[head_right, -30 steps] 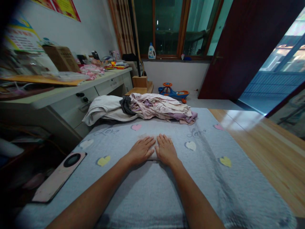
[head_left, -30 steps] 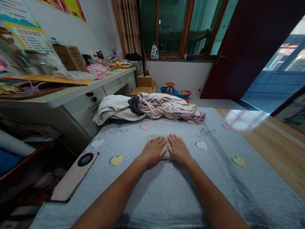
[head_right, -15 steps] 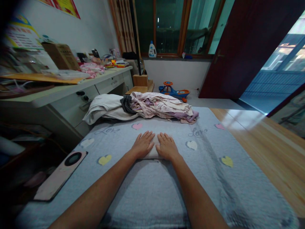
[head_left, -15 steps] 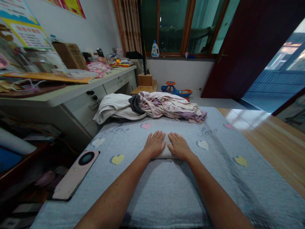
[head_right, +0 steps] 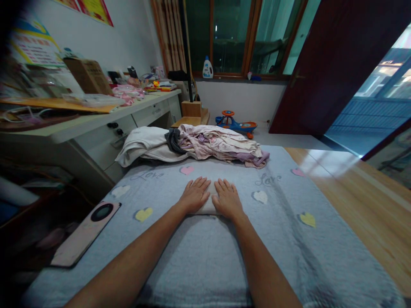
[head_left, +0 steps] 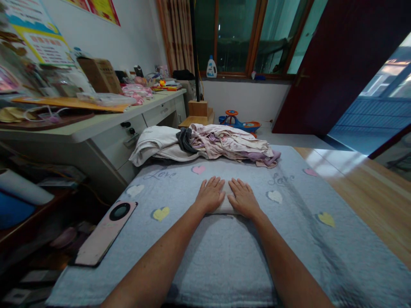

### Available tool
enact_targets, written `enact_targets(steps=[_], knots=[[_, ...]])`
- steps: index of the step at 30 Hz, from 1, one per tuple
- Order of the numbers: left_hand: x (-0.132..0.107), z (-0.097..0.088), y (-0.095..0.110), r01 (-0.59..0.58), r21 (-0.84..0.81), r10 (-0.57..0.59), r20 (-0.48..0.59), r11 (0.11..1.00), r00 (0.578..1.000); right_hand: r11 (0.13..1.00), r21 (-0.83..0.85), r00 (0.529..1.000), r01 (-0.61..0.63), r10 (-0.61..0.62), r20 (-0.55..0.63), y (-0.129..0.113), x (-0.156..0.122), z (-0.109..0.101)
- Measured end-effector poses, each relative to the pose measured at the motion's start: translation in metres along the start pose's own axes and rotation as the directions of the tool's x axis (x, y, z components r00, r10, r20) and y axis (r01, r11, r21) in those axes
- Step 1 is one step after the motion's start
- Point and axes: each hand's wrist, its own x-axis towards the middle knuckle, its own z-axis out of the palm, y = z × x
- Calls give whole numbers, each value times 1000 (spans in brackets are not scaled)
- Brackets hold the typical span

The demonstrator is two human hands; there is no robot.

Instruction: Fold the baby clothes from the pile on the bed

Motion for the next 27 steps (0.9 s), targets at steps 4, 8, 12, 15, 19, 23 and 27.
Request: enact_targets(steps=[4, 8, 12, 15, 19, 23, 27], knots=[[1, 2, -2, -16, -45, 15, -23, 999, 1000, 1000, 6, 1000, 1, -1, -3, 2, 1, 2], [1, 3, -2, -18, -42, 17, -27, 999, 999, 1000, 16, 1000, 3, -2, -17, 3, 1, 5], [1, 2, -1, -7, -7, 7, -10, 1000, 1000, 1000, 19, 1000, 8, -7, -23, 3, 1, 5], [0, 2, -1, -9, 5, 9, -9, 1000, 1000, 1000, 20, 1000, 2, -1, -21, 2, 1, 4], [0, 2, -2, -16, 17, 16, -7, 1000, 1000, 1000, 21, 1000, 3, -2, -21, 2, 0, 3], [1, 1, -2, -11, 57, 11, 12, 998, 1000, 1000, 11, 1000, -4, 4, 6, 1, 0, 1], [1, 1, -2, -15, 125, 11, 30, 992, 999, 1000, -1, 999, -20, 20, 38, -1, 2, -1]])
